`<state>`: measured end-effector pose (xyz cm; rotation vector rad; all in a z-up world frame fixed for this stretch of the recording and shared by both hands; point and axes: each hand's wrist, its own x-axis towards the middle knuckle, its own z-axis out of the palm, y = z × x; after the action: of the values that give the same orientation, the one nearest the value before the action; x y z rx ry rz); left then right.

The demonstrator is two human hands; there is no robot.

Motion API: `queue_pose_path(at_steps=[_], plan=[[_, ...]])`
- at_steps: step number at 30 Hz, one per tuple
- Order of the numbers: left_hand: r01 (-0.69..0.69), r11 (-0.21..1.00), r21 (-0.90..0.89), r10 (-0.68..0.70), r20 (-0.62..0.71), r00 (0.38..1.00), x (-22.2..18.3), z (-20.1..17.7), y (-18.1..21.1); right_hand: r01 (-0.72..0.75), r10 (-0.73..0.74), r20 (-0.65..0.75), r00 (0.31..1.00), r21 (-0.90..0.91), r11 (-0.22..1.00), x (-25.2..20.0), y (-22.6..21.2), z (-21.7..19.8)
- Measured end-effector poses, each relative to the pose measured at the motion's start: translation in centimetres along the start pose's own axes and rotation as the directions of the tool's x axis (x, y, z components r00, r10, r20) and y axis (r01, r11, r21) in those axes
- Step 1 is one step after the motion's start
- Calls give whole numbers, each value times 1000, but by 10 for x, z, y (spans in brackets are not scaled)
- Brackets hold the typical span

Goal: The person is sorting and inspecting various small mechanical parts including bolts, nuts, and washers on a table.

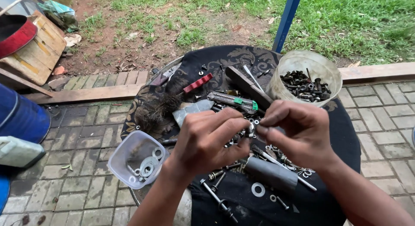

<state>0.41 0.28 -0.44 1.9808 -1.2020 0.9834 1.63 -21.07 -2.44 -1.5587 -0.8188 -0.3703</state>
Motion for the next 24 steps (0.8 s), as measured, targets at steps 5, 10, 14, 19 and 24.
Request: queue_pose_path(at_steps=[5, 10, 14, 19, 24], plan=[[29, 999, -36, -29, -6, 1000, -3, 2, -1, 6, -8, 20, 1000, 82, 997, -1, -2, 2], [25, 998, -63, -25, -6, 1000, 0, 0, 1, -8, 9, -13, 1000, 44, 999, 1, 0, -1], [40, 992, -116, -41, -3, 999, 1, -3, 3, -13, 3, 123, 992, 80, 997, 5, 2, -1], [59, 993, -106, -58, 8, 998, 4, -4, 3, 49, 3, 201, 979, -254, 966, 17, 9, -4], [450, 893, 31, -417, 434, 798, -12, -1, -10, 36, 41, 246, 968, -301, 953, 21, 13, -3]])
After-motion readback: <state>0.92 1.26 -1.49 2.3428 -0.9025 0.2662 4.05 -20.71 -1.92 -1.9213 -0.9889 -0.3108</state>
